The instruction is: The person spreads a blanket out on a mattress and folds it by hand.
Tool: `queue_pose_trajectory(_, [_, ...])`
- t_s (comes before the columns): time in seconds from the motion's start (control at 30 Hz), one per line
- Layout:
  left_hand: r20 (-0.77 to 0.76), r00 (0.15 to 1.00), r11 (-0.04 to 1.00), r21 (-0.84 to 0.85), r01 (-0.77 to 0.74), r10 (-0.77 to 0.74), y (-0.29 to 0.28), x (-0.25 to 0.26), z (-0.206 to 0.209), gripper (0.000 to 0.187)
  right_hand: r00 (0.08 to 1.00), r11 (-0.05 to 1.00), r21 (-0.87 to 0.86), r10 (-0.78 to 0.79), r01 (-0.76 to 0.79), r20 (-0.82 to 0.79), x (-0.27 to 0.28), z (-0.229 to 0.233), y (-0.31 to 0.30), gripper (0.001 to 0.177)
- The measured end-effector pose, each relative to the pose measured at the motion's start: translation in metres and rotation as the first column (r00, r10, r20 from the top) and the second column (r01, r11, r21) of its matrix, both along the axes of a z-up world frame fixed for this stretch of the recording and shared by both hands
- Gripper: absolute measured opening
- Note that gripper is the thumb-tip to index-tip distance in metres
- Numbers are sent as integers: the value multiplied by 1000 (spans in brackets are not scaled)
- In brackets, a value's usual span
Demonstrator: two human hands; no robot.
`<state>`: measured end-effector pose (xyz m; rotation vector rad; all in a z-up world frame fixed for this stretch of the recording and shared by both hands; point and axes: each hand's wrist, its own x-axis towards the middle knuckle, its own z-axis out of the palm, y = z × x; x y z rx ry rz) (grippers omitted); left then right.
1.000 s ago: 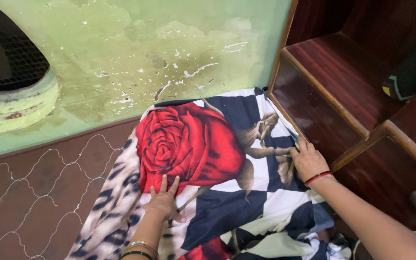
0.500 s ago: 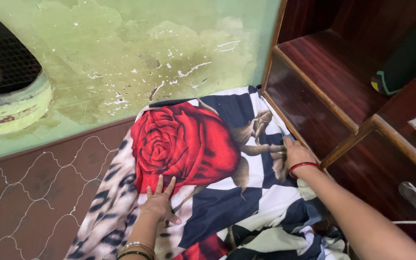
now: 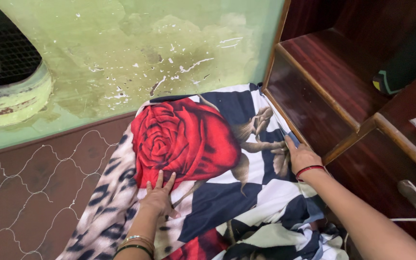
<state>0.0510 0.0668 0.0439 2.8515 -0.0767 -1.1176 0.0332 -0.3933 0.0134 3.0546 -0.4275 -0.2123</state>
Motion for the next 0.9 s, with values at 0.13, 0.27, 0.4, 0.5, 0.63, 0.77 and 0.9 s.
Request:
queue_pose_trajectory(0.13, [2,1000,1000,3,8,-8,1,1,1,148,994,996,55,-69,64,83,9,-4,5,91])
queue_pose_trajectory(0.27, [9,1000,1000,-13,-2,2,2,-2,2,148,963,923,281,-268,261,-13,3,31,11,74])
queue_pose_trajectory(0.4, [-10,1000,1000,8,9,-9,1,0,4,147,904,796,579,-365,179,222,3,46,8,64])
queue_pose_trajectory(0.5, [-3,1000,1000,6,6,-6,1,-1,4,148,935,887,460,-195,40,295,-4,34,13,78])
queue_pose_trajectory(0.63, [0,1000,1000,5,6,-6,0,-2,5,149,960,922,388,-117,9,256,-5,14,5,82])
queue_pose_trajectory(0.77, [-17,1000,1000,17,3,-2,-2,0,5,148,825,377,921,-486,-99,288,20,-9,-20,44])
queue_pose_trajectory(0.9, [-13,1000,1000,12,2,-2,0,1,3,148,828,539,833,-519,126,211,16,10,-17,45])
